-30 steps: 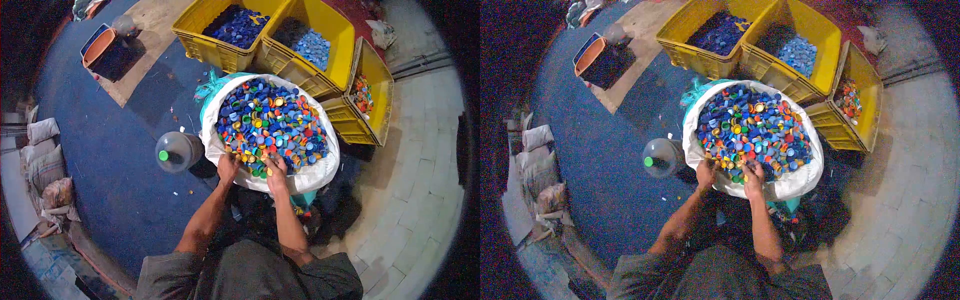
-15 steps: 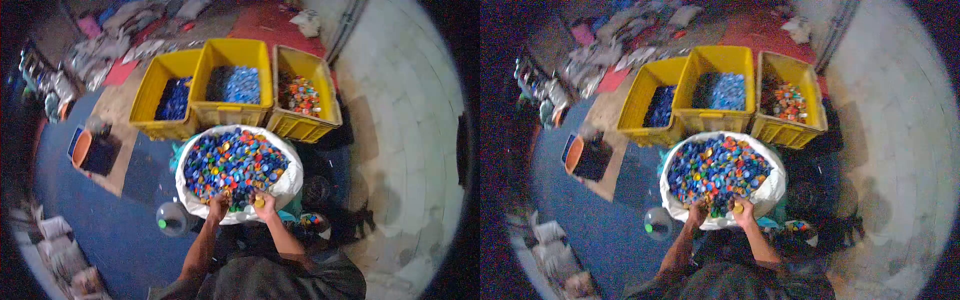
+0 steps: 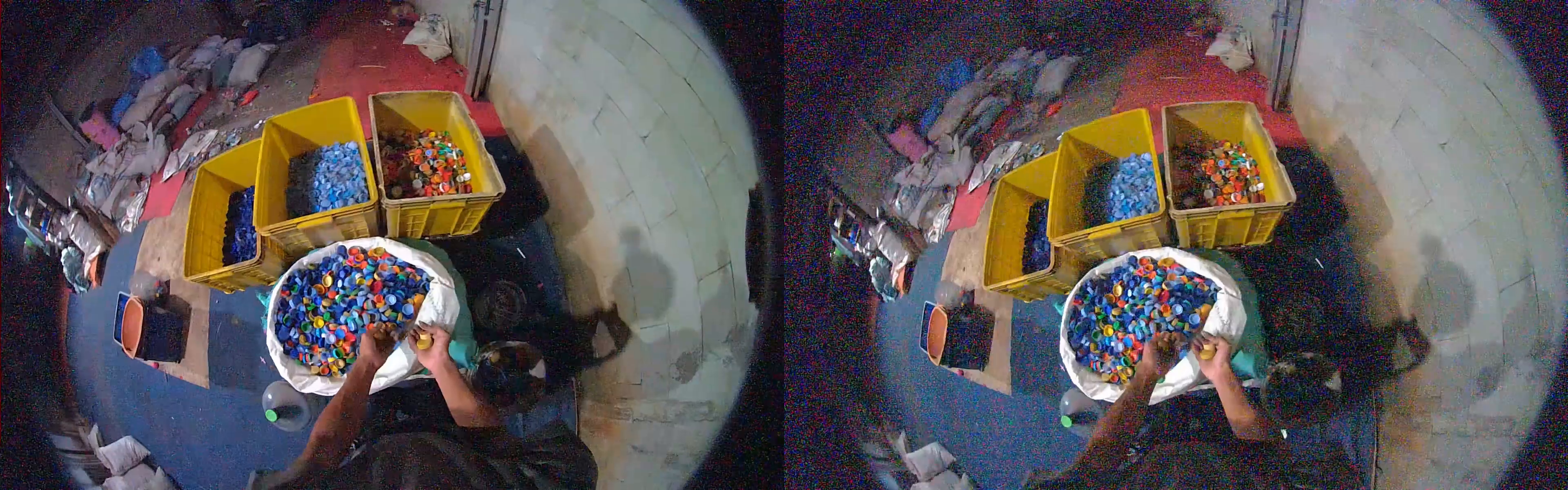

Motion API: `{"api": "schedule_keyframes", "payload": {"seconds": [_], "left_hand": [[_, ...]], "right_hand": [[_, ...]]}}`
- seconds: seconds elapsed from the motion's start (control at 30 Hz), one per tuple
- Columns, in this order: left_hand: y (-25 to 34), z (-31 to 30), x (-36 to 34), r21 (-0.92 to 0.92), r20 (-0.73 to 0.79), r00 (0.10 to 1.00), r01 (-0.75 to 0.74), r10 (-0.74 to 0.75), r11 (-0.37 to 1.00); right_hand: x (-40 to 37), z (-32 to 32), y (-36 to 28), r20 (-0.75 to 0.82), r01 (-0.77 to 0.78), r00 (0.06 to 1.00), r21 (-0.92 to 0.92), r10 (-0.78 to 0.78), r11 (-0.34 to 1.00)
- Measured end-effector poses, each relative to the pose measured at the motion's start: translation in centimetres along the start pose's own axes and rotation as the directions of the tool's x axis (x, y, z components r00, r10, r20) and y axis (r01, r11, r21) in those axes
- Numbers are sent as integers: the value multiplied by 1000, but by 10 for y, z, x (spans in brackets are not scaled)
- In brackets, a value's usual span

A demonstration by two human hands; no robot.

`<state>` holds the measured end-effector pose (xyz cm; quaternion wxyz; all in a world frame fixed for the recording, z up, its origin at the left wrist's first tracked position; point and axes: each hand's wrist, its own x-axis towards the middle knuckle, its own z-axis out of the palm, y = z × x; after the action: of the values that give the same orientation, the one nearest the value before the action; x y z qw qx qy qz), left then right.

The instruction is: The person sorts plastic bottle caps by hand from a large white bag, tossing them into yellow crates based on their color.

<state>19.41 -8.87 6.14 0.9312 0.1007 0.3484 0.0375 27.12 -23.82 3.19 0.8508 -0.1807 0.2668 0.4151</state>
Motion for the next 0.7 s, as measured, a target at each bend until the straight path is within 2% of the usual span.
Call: {"api": "schedule_keyframes", "payload": {"seconds": [0.03,0.07,0.1,0.13,0.17,0.2,0.23,0.27,0.3,0.37,0.4,0.47,0.5,0.57,0.6,0.63,0.67,0.7], "left_hand": [[2,30,-3,14,30,999,-14,14,1000],[8,54,2,29,61,998,-30,28,999],[17,56,36,84,157,986,-76,63,994],[28,64,72,134,253,963,-128,91,983],[43,121,70,47,514,842,-217,163,975],[59,202,44,-98,123,984,-120,131,988],[74,242,43,-175,374,912,-113,172,978],[81,299,-3,-109,345,907,-219,243,970],[95,305,28,-173,444,856,-207,264,963],[123,303,44,-85,414,893,-153,175,984],[133,296,47,-45,388,912,-124,132,991],[142,269,54,-18,264,949,-176,174,984],[144,250,52,-9,192,961,-203,201,979],[134,188,31,43,217,936,-291,275,956],[131,161,19,73,239,918,-341,316,937],[135,99,44,-101,483,854,-165,193,981],[123,65,22,-84,330,911,-235,249,968],[112,33,0,-45,166,940,-294,298,955]], "right_hand": [[-7,30,-2,-132,114,985,-10,-114,993],[8,29,-11,-82,138,986,-49,-142,989],[34,39,-23,-179,216,957,-88,-228,972],[51,52,-43,-33,241,970,15,-241,970],[68,65,-64,114,234,962,120,-248,965],[60,135,-80,171,328,921,143,-350,934],[46,186,-93,179,387,890,194,-420,901],[31,236,-105,186,441,853,247,-488,863],[36,255,-117,339,422,799,273,-497,865],[11,293,-131,301,465,829,97,-471,880],[17,290,-140,310,461,828,98,-467,882],[29,267,-144,316,437,840,84,-440,895],[1,280,-127,45,452,888,92,-457,887],[12,223,-107,89,501,865,-138,-493,854],[1,208,-88,102,527,848,-281,-521,802],[-4,191,-66,67,510,838,-450,-541,733],[-9,169,-46,44,476,821,-604,-570,639],[2,125,-31,179,517,774,-731,-607,445]]}}
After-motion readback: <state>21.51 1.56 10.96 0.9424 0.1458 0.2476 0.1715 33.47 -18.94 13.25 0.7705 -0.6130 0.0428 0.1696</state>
